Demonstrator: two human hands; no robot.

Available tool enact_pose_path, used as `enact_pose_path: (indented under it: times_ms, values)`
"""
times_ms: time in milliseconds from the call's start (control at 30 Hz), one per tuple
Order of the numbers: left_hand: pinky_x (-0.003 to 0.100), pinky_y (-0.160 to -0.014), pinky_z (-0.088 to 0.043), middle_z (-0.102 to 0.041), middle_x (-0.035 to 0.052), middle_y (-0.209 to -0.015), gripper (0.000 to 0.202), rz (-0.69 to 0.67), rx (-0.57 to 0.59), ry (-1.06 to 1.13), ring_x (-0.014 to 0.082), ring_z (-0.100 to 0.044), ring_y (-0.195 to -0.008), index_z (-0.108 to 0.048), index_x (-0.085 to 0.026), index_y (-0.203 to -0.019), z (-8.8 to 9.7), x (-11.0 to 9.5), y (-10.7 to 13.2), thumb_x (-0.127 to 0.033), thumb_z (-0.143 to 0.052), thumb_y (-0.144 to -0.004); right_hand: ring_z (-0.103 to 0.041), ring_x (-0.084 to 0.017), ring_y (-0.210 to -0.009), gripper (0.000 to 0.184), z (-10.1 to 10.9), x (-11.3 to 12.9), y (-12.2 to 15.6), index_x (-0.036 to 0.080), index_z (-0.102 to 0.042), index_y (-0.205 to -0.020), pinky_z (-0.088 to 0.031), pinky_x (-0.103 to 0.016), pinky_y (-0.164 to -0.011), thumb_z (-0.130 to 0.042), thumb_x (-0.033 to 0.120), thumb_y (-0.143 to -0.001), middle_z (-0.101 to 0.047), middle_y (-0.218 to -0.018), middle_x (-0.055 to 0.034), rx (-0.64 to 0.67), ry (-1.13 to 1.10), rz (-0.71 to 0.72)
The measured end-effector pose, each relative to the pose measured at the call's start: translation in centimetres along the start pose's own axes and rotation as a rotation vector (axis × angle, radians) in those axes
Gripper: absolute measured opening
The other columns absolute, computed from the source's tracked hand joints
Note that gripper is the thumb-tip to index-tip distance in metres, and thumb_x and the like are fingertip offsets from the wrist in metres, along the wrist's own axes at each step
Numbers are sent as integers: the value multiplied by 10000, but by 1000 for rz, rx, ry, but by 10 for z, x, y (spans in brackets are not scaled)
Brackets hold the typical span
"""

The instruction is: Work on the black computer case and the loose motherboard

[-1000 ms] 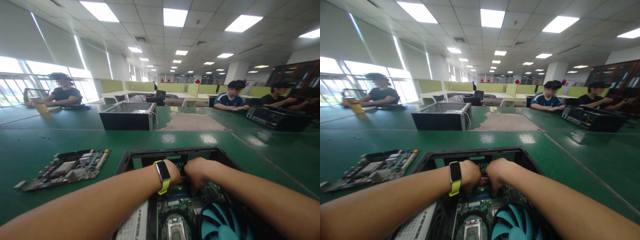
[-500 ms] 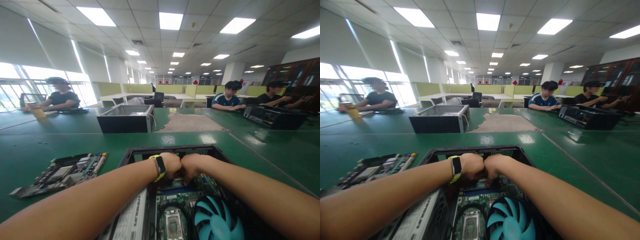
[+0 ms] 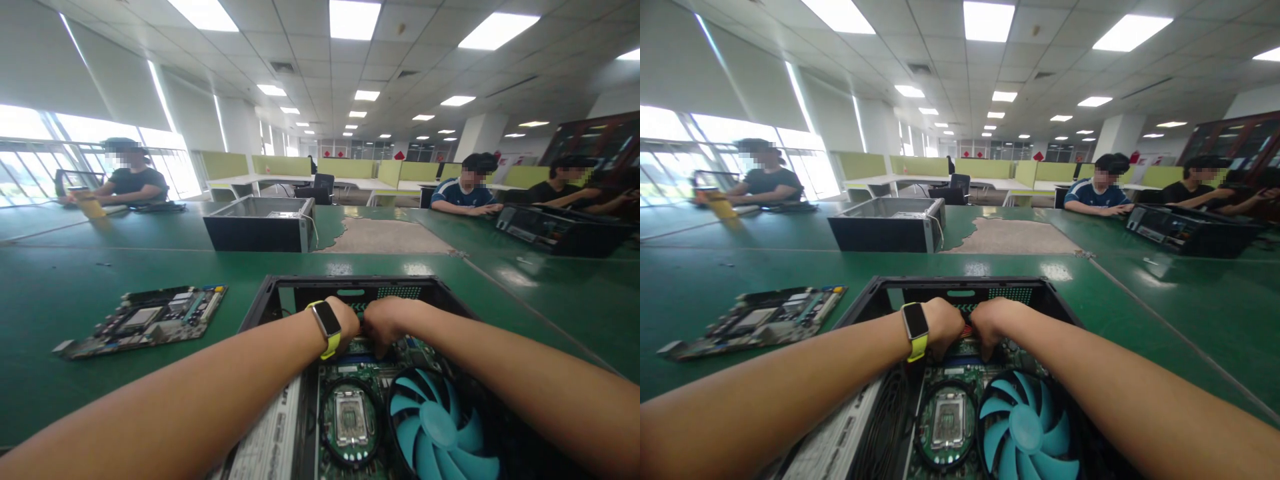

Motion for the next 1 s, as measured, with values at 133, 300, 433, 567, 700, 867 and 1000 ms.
enact_pose_path:
  times_ms: [133, 300, 433, 567, 700, 867, 1000]
  values:
    - [316, -681, -541, -728, 123, -958, 516, -8, 115, -66, 276, -664, -839, -726, -145, -959, -4, -6, -4, -182, -842, -457, -662, -292, -901, 596, 0, 7, 2, 146, -695, -1049, -514, -317, -685, -798, 397, -518, -703, -1022, -128, 49, 80, -38]
    - [327, -671, -541, -734, 120, -912, 433, -23, 151, -101, 274, -663, -806, -732, -135, -934, -6, -8, -3, -198, -811, -514, -668, -284, -875, 441, 1, 11, 4, 114, -708, -998, -518, -322, -682, -725, 263, -583, -708, -983, -145, 44, 91, -31]
    - [293, -652, -529, -730, 117, -937, 414, -43, 106, -107, 244, -662, -783, -725, -145, -943, -6, -8, -5, -192, -787, -536, -669, -280, -869, 421, 1, 9, 3, 127, -712, -987, -519, -320, -691, -705, 261, -588, -711, -969, -137, 25, 89, -23]
    - [279, -647, -526, -732, 111, -925, 433, -52, 99, -110, 231, -664, -760, -722, -155, -931, -7, -8, -8, -183, -794, -505, -667, -281, -869, 421, 1, 8, 2, 129, -714, -978, -523, -318, -673, -716, 286, -588, -708, -980, -135, 38, 82, -27]
    - [285, -653, -530, -726, 127, -946, 430, -65, 97, -115, 247, -669, -792, -709, -146, -967, -7, -8, -7, -191, -773, -544, -662, -301, -895, 453, 0, 8, 0, 115, -698, -1025, -529, -343, -685, -710, 284, -605, -700, -1005, -156, 14, 85, -30]
    - [299, -654, -531, -724, 130, -959, 428, -76, 86, -107, 255, -666, -802, -703, -139, -976, -6, -9, -5, -184, -764, -554, -669, -308, -875, 448, -4, 6, -4, 117, -702, -1015, -535, -363, -689, -704, 287, -600, -705, -980, -160, 1, 81, -38]
    - [297, -654, -529, -726, 123, -948, 412, -62, 92, -108, 247, -663, -790, -708, -142, -958, -7, -9, -5, -206, -773, -556, -667, -300, -887, 480, -4, 4, -6, 131, -696, -1031, -534, -354, -700, -722, 282, -576, -700, -1006, -156, -1, 83, -52]
Point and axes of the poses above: each hand's wrist, its own y-axis away from the middle knuckle, its own z-axis out of the back of the hand, x = y × z, the point moved 5 cm from there along -y, towards the middle knuckle
